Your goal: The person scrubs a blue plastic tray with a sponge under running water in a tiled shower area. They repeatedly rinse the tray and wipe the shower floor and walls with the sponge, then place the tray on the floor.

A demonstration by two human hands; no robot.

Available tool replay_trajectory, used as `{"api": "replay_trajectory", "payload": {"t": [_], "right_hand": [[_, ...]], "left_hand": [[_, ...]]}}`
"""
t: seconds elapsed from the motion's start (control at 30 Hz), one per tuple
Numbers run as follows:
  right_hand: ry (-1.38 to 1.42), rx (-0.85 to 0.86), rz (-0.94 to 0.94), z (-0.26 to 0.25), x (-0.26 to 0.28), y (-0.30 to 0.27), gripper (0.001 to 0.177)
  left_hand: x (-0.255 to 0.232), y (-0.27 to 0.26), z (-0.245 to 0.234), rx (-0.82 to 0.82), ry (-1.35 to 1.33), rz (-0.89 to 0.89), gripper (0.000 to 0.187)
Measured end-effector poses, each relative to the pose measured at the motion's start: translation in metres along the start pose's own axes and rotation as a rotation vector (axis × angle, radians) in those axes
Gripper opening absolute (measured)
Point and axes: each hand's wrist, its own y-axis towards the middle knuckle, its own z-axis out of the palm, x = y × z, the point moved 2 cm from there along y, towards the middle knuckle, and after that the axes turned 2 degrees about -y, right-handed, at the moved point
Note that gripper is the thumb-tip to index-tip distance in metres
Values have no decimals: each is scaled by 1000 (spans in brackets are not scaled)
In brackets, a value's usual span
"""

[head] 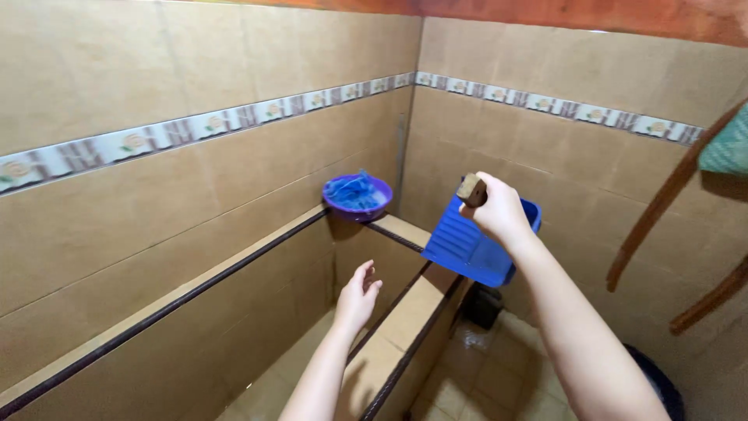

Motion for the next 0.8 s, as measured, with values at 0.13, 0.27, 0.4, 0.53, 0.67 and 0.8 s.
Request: {"api": "replay_trajectory", "payload": {"t": [0.13,0.27,0.4,0.53,0.67,0.8], "right_hand": [[79,70,-61,23,64,-7,37],[135,178,-68,61,117,-19,33],[168,309,-117,98,173,-36,42],[227,472,-205,152,201,-44,36],[231,639,-276,199,240,-55,36],[245,786,-340,265,266,-62,38]], "left_hand": [[-4,-27,-64,-84,39,-17,41],[-8,-56,-126,-174,119,-31,33],[9,-80,-179,-247,176,-56,34],[41,-99,-218,-323,163,-67,34],[55,-120,-246,-409,148,-27,33],[48,-136,-271,-483,219,-85,36]]}}
